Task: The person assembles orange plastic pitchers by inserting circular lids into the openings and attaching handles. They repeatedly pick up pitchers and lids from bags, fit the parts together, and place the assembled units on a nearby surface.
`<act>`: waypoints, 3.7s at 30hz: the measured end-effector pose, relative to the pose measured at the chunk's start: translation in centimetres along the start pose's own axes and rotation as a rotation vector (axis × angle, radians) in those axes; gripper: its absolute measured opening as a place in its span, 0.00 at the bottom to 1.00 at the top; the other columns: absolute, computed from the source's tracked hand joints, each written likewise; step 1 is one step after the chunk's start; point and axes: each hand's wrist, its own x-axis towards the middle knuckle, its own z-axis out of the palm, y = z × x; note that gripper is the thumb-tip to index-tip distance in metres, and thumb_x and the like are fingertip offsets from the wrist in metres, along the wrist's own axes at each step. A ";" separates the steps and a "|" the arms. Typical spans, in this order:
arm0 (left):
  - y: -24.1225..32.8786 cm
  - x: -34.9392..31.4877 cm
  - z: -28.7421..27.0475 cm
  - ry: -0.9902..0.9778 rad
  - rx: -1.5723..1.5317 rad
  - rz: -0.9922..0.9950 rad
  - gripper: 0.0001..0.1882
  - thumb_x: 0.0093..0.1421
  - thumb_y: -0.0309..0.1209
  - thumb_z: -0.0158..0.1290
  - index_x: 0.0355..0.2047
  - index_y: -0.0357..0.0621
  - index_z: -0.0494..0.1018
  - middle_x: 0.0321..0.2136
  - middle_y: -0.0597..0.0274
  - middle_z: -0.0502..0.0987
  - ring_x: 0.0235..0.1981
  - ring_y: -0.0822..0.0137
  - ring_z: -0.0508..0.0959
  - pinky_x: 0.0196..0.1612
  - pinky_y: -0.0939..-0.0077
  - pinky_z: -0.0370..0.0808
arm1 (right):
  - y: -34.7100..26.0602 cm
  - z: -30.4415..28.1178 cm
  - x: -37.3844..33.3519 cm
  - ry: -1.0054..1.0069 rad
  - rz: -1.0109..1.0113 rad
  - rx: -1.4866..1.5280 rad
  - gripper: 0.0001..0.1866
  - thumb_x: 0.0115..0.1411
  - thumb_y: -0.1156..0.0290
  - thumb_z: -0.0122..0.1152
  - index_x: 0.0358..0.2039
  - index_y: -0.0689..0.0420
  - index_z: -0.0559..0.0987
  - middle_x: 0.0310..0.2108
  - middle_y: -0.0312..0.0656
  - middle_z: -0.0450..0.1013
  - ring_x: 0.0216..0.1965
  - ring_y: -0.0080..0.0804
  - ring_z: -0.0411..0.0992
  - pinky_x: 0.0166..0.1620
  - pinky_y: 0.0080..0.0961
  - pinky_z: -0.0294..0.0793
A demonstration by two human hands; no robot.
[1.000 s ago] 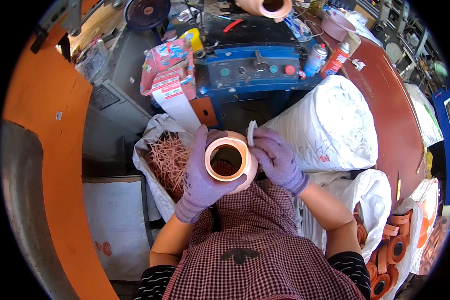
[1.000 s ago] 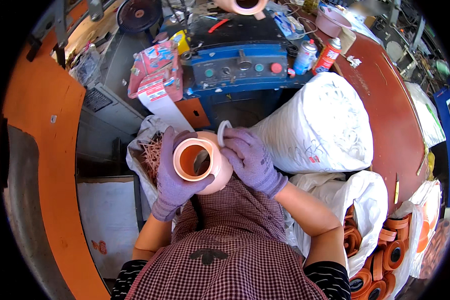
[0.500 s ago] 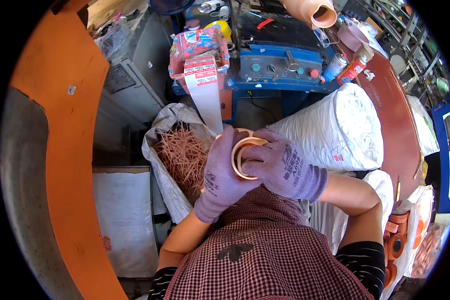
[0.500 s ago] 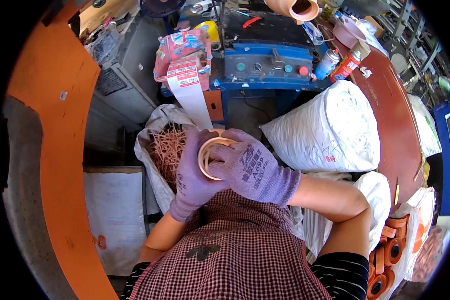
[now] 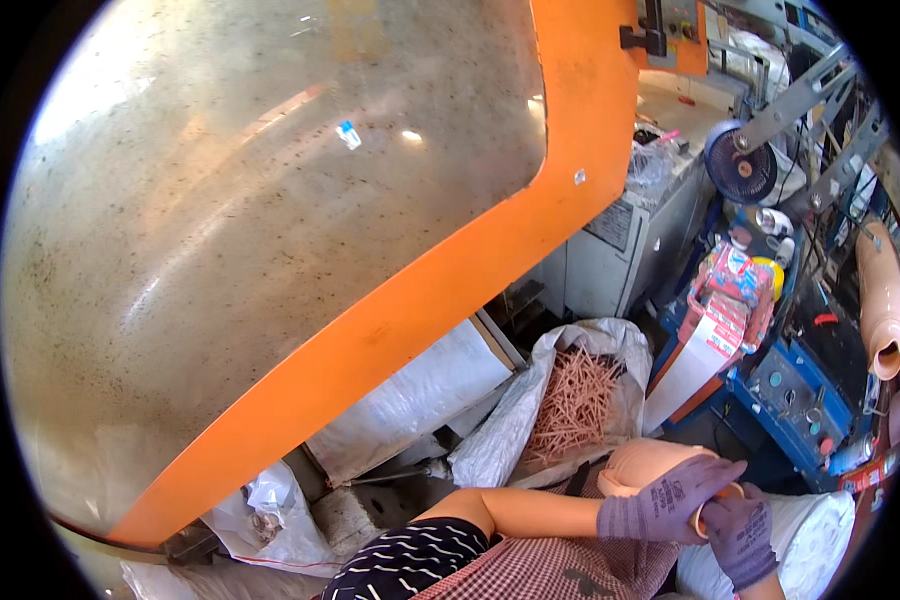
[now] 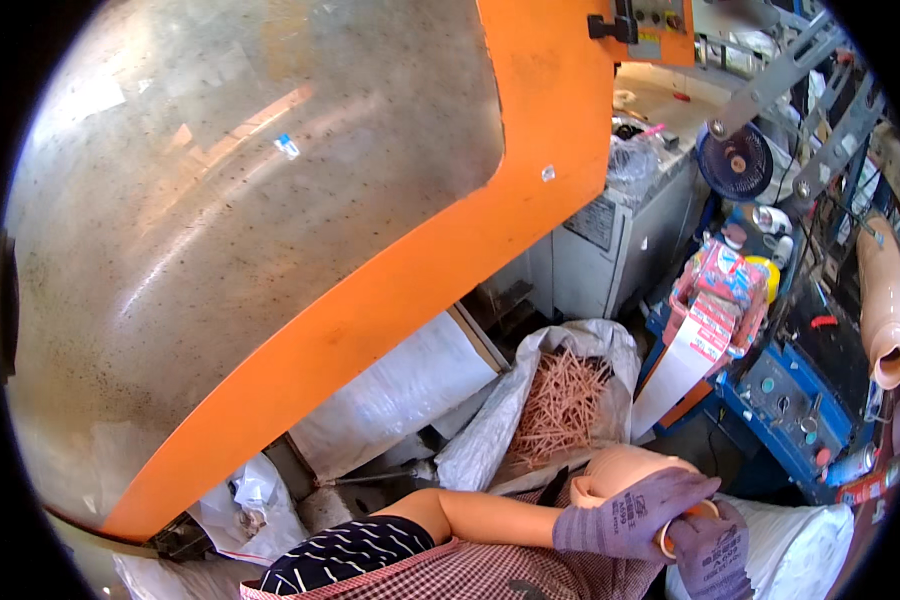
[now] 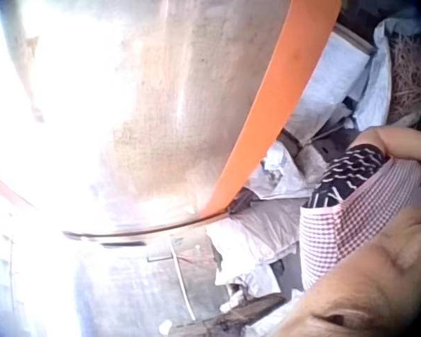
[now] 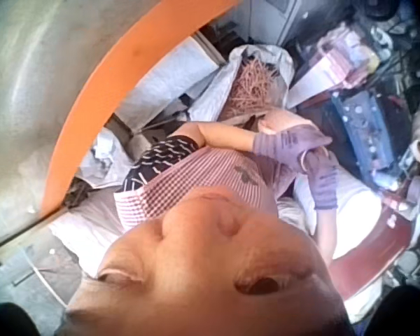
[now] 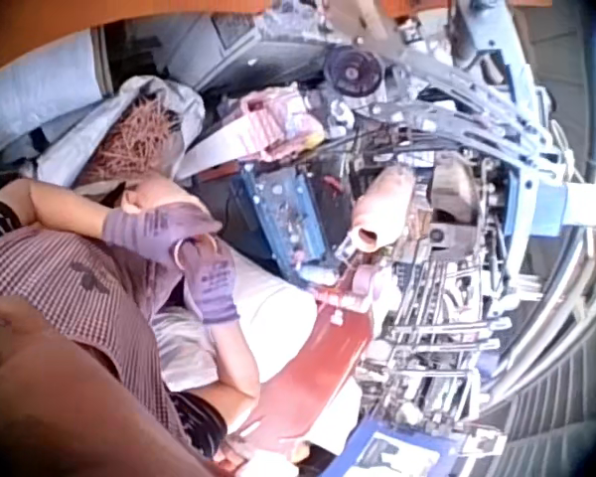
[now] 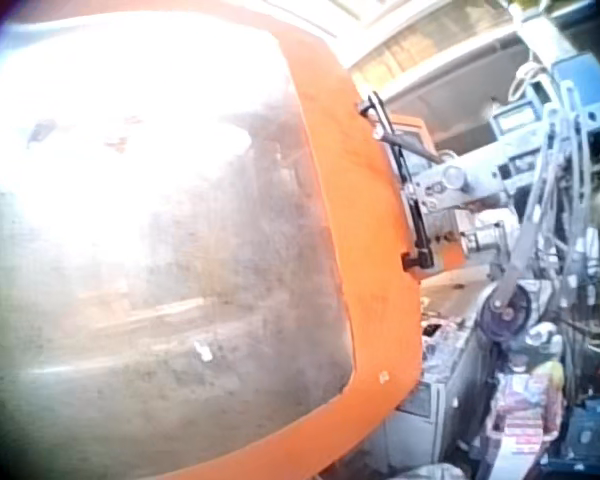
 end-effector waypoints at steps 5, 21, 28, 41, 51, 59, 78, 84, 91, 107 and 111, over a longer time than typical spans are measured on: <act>-1.4 -1.0 1.5 -0.048 -0.011 -0.006 0.52 0.42 0.36 0.69 0.65 0.33 0.56 0.55 0.44 0.68 0.58 0.47 0.68 0.62 0.58 0.61 | 1.4 -3.0 0.5 -0.321 -0.137 0.086 0.09 0.58 0.66 0.57 0.36 0.53 0.81 0.40 0.48 0.76 0.44 0.49 0.73 0.49 0.41 0.71; -0.9 -0.3 -1.8 -0.029 -0.097 -0.010 0.55 0.35 0.36 0.70 0.64 0.34 0.56 0.54 0.43 0.68 0.57 0.47 0.68 0.62 0.56 0.62 | -1.2 -4.9 2.8 -0.341 -0.233 0.028 0.15 0.57 0.76 0.52 0.45 0.56 0.77 0.46 0.48 0.74 0.49 0.49 0.71 0.54 0.44 0.69; -0.8 1.1 -6.2 0.044 -0.058 -0.116 0.49 0.40 0.37 0.69 0.61 0.33 0.61 0.53 0.44 0.70 0.54 0.47 0.70 0.60 0.59 0.65 | -1.5 -5.5 3.3 0.160 -0.091 0.083 0.15 0.60 0.80 0.54 0.48 0.64 0.77 0.48 0.53 0.75 0.48 0.53 0.73 0.56 0.47 0.69; -1.7 0.1 -2.5 0.181 0.080 0.067 0.46 0.46 0.42 0.68 0.61 0.35 0.62 0.54 0.45 0.69 0.55 0.48 0.71 0.59 0.57 0.66 | -0.1 -0.4 -2.3 0.128 0.272 0.175 0.20 0.66 0.69 0.48 0.56 0.65 0.70 0.56 0.56 0.68 0.58 0.53 0.67 0.61 0.44 0.63; -0.6 1.8 -4.2 0.109 0.182 -0.053 0.50 0.36 0.42 0.73 0.58 0.35 0.65 0.50 0.46 0.73 0.52 0.48 0.74 0.55 0.56 0.69 | -1.1 3.1 -8.6 0.279 0.458 0.381 0.23 0.61 0.77 0.51 0.58 0.66 0.69 0.57 0.53 0.69 0.60 0.46 0.66 0.63 0.39 0.62; -0.6 2.6 -3.4 0.106 0.192 -0.086 0.53 0.33 0.40 0.75 0.59 0.35 0.62 0.51 0.45 0.72 0.52 0.46 0.73 0.57 0.56 0.69 | 0.4 4.1 -12.1 0.219 0.580 0.430 0.22 0.59 0.78 0.53 0.56 0.64 0.72 0.57 0.55 0.69 0.59 0.51 0.67 0.62 0.40 0.63; 1.6 6.0 -9.0 -0.227 0.241 -0.160 0.39 0.42 0.40 0.70 0.55 0.42 0.70 0.48 0.53 0.75 0.48 0.50 0.76 0.53 0.59 0.73 | 3.6 1.4 -8.9 0.175 0.520 0.321 0.18 0.57 0.73 0.62 0.49 0.59 0.77 0.54 0.53 0.71 0.53 0.52 0.71 0.55 0.38 0.71; -0.5 4.8 -9.9 -0.231 0.256 -0.272 0.42 0.39 0.38 0.73 0.54 0.37 0.68 0.50 0.45 0.74 0.52 0.47 0.75 0.55 0.58 0.72 | 12.1 -2.2 -6.0 0.506 0.488 -0.022 0.21 0.55 0.69 0.64 0.50 0.57 0.75 0.54 0.51 0.68 0.54 0.51 0.68 0.56 0.40 0.69; -0.7 6.3 -8.4 -0.120 0.225 -0.276 0.45 0.36 0.35 0.73 0.55 0.36 0.66 0.46 0.49 0.74 0.46 0.52 0.76 0.52 0.60 0.73 | 21.3 -10.3 0.6 0.768 0.517 -0.746 0.31 0.47 0.71 0.65 0.55 0.43 0.71 0.57 0.52 0.61 0.60 0.53 0.60 0.59 0.48 0.61; 7.7 15.1 -6.9 0.216 0.257 -0.089 0.44 0.35 0.31 0.68 0.55 0.34 0.66 0.45 0.54 0.74 0.46 0.61 0.75 0.52 0.66 0.71 | 4.4 -12.8 -10.1 0.688 0.275 -0.844 0.23 0.44 0.67 0.60 0.45 0.42 0.78 0.49 0.49 0.69 0.44 0.37 0.70 0.40 0.29 0.72; 9.8 18.1 -5.4 0.432 0.198 0.193 0.50 0.37 0.30 0.64 0.63 0.33 0.58 0.52 0.48 0.72 0.54 0.57 0.72 0.60 0.62 0.66 | -2.4 -13.7 -15.4 0.871 0.374 -0.598 0.24 0.40 0.61 0.72 0.42 0.44 0.80 0.45 0.49 0.71 0.37 0.36 0.72 0.34 0.32 0.72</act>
